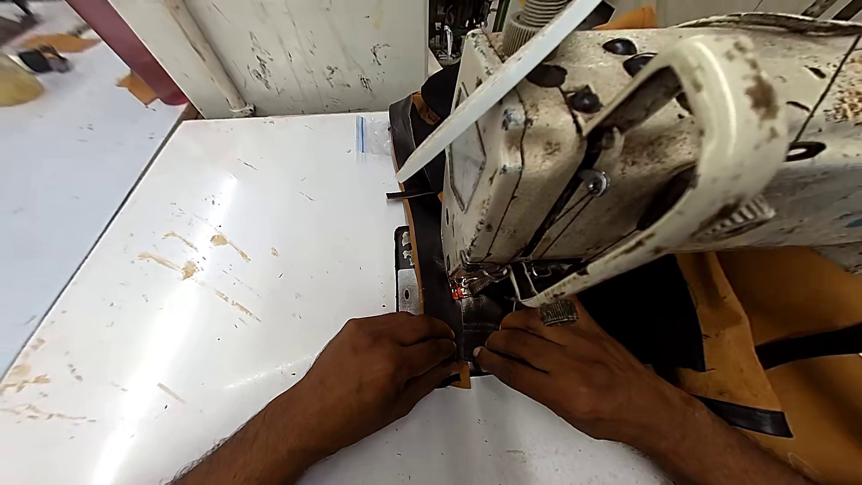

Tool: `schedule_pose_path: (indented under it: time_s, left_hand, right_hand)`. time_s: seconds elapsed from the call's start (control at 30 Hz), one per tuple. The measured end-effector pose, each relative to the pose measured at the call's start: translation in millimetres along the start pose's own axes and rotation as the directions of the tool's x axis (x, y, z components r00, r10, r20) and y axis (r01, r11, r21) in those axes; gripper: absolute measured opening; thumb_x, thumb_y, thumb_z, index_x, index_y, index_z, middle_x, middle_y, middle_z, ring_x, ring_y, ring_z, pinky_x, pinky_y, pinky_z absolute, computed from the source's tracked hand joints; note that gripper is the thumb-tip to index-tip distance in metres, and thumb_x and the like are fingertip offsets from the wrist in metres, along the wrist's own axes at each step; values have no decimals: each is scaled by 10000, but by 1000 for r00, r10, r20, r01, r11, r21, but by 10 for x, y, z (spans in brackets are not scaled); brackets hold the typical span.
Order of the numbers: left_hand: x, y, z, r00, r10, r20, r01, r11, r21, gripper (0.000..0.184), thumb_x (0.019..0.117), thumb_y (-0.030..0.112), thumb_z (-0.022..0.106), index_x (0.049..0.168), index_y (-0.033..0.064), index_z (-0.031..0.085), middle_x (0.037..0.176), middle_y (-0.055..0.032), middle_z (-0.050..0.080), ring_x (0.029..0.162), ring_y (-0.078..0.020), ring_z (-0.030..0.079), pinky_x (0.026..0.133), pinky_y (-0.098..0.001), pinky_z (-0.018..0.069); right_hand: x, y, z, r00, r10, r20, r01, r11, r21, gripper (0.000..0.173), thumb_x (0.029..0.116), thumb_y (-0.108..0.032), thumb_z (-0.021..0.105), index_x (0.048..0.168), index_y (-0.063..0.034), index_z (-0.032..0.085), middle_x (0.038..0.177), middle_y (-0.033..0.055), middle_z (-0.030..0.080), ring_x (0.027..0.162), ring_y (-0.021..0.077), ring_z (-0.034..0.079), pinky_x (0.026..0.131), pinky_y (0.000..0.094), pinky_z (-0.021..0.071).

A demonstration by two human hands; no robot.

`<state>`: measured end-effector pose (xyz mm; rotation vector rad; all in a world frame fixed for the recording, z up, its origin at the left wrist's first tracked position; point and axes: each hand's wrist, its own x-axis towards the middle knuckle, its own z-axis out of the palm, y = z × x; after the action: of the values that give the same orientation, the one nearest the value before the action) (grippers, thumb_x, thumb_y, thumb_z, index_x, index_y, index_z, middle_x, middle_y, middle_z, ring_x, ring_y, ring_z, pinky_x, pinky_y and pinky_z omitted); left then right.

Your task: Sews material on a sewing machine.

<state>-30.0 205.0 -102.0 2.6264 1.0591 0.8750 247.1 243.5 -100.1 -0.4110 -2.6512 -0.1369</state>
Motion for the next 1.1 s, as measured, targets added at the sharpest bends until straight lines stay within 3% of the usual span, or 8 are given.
schedule_pose_path:
  time_s: [0.4,0.53,0.63,0.77,0.87,0.97,1.1]
  left_hand:
    - [0,152,51,985,167,34,-171,956,237,226,1040,107,515,1038,45,733,1065,-75,743,955,-184,717,772,-271,586]
    - [-9,104,17,978,199,67,-208,962,179,236,1042,80,500,1069,54,733,1104,-77,736,1010,-190,707,836,-280,585]
    - [-41,64,6,975,205,91,-216,967,133,252,1048,86,492,1127,83,731,1167,-58,725,1069,-189,688,913,-293,566]
    - [-57,66,9,976,188,111,-200,974,109,247,1053,151,508,1155,127,732,1196,-33,711,1116,-182,663,947,-302,546]
    - [-59,76,-2,976,187,113,-199,974,110,249,1052,173,503,1148,129,729,1197,-28,714,1133,-179,659,963,-303,540]
    - [-50,79,7,984,163,75,-170,979,111,253,1056,146,485,1148,145,721,1176,-14,732,1118,-157,677,953,-287,544]
    - [-7,130,128,992,-57,-112,64,996,63,198,1016,172,575,1037,173,772,1069,15,750,951,-80,699,815,-210,563]
  right_hand:
    - [11,-4,13,1000,17,1,-17,1000,9,265,1054,-108,492,1133,-175,737,984,-17,705,1002,164,648,1060,471,425]
    - [9,-1,22,1000,18,5,-18,1000,24,240,1054,-147,510,1123,-182,737,969,-22,698,992,159,649,1077,472,426]
    - [13,-1,26,1000,21,6,-21,999,31,239,1069,-253,522,1132,-180,741,981,-18,702,1013,158,647,1067,439,434]
    - [29,-29,50,998,64,6,-64,998,-8,343,1071,-378,504,1250,-170,710,1093,-6,722,1076,165,644,1067,412,436]
    - [65,-71,69,989,129,65,-126,990,-60,513,1045,-569,436,1365,-228,647,1150,5,690,1108,180,624,1096,483,386]
    - [75,-77,80,985,159,72,-154,986,-71,568,1020,-638,416,1330,-239,676,1153,10,694,1132,200,617,1131,556,324]
    - [103,-89,71,983,172,71,-166,983,-76,613,1008,-674,392,1288,-228,705,1087,1,709,1071,195,640,1123,592,308]
